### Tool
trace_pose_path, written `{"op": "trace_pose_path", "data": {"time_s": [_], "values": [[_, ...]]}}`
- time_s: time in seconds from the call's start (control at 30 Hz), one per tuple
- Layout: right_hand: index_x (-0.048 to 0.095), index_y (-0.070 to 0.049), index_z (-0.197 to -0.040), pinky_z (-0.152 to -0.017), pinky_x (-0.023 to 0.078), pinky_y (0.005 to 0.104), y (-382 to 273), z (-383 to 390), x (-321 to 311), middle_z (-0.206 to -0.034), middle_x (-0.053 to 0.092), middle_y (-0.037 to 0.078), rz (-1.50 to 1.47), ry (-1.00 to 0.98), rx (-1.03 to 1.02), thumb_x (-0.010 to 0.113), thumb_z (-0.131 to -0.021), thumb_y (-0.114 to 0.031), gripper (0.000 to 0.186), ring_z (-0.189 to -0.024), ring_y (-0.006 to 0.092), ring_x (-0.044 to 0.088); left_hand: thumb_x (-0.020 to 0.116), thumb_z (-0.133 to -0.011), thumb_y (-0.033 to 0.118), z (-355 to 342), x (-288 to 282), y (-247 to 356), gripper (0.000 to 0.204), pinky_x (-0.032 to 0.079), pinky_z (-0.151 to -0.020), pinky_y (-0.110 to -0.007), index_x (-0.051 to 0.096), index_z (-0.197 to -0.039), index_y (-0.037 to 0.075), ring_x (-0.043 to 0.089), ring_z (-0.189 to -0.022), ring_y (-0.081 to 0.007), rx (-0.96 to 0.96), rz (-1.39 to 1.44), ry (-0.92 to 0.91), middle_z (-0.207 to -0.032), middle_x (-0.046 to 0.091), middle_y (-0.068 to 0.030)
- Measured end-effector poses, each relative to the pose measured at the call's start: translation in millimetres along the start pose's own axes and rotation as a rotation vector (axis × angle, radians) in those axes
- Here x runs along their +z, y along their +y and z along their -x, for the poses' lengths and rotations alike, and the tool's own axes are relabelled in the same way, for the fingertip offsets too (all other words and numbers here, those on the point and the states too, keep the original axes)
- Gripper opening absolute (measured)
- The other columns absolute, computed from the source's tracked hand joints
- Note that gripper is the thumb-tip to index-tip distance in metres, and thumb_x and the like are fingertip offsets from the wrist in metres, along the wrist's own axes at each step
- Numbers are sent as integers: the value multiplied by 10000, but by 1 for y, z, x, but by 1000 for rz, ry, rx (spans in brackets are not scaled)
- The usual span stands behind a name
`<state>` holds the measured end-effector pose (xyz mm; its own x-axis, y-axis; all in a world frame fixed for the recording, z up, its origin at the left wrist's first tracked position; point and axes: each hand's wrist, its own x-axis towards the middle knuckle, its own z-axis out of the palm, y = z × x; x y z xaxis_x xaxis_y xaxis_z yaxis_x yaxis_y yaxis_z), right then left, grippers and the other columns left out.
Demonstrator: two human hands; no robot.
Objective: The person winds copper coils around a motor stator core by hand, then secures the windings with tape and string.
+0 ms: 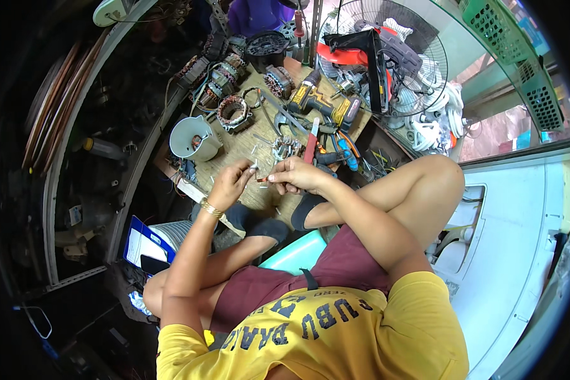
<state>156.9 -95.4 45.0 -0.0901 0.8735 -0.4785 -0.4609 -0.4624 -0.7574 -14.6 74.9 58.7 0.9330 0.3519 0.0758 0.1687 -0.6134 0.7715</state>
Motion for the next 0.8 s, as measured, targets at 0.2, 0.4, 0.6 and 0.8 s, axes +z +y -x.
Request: {"op": "trace_pose_path", "data": {"time_s": [0.2,0.4,0.6,0.8], "values": [[708,-17,-979,-392,380,238,20,-13,9,-714,684,54,202,488,-143,681,-971,-196,181,-433,70,514,696,-867,-7,10,43,-11,79,500,-650,-387,703,-945,-1,639,-715,-307,-41,26,249,-839,652,-138],[752,-36,-1002,-738,537,413,-35,-51,32,-856,709,168,1091,555,-554,728,-864,-168,192,-841,339,689,706,-866,145,25,62,-42,186,543,-762,-450,722,-1050,124,667,-910,-358,-199,-152,156,-1028,654,-115],[686,-103,-1193,-827,555,456,-154,-133,85,-1078,667,123,1414,436,-1002,739,-839,-196,370,-982,344,677,712,-874,195,42,73,-73,155,546,-756,-442,735,-1006,118,673,-905,-347,-185,-236,41,-1030,660,-102],[732,-86,-1034,-799,547,466,-150,-108,-3,-944,723,167,1307,624,-744,706,-850,-238,240,-902,362,696,702,-925,212,44,92,-103,191,547,-731,-378,723,-1032,56,685,-810,-286,-297,7,70,-960,673,-104]]}}
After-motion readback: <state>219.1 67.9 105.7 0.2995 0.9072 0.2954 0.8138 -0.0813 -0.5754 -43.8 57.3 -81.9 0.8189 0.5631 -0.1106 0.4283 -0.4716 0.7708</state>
